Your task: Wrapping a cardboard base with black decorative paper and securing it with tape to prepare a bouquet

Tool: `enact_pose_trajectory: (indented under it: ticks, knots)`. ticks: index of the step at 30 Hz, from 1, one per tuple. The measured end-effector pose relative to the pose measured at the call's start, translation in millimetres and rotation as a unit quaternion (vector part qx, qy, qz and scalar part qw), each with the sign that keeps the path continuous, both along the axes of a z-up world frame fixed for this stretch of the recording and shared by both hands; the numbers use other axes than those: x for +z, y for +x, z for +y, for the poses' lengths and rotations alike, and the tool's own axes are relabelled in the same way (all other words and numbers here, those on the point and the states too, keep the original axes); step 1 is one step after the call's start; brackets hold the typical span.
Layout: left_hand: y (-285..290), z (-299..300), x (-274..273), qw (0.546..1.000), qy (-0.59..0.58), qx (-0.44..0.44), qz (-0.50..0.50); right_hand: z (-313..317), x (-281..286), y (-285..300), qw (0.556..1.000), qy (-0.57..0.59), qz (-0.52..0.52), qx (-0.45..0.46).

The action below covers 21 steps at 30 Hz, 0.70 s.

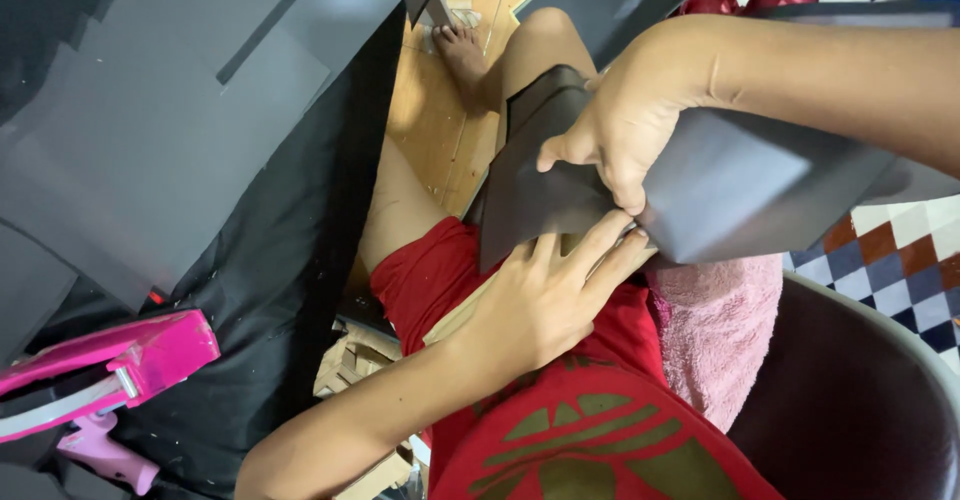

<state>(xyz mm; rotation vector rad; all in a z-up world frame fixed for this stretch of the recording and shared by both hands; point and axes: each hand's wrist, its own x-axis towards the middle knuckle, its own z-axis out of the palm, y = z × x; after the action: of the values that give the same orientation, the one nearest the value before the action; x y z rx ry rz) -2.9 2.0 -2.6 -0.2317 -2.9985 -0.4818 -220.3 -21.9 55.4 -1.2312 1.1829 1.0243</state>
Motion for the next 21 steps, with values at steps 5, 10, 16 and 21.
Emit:
enact_pose_trajectory:
  ticks: [5,10,16,21]
  knots:
    - [1,-4,-1,1.000,0.024,0.011,-0.010,4,1,-11,0.995,-0.006,-0.012,-0.098]
    - [-1,-6,5,1.000,0.009,0.012,-0.002,3,-4,-12,0.999,-0.035,-0.010,-0.032]
    - [0,-10,10,0.999,0.017,-0.014,-0.038,8,3,-11,0.986,-0.141,0.078,0.043]
    - [-2,-15,8,0.998,0.023,-0.003,-0.053,57,0,-12,0.843,-0.484,0.141,0.186]
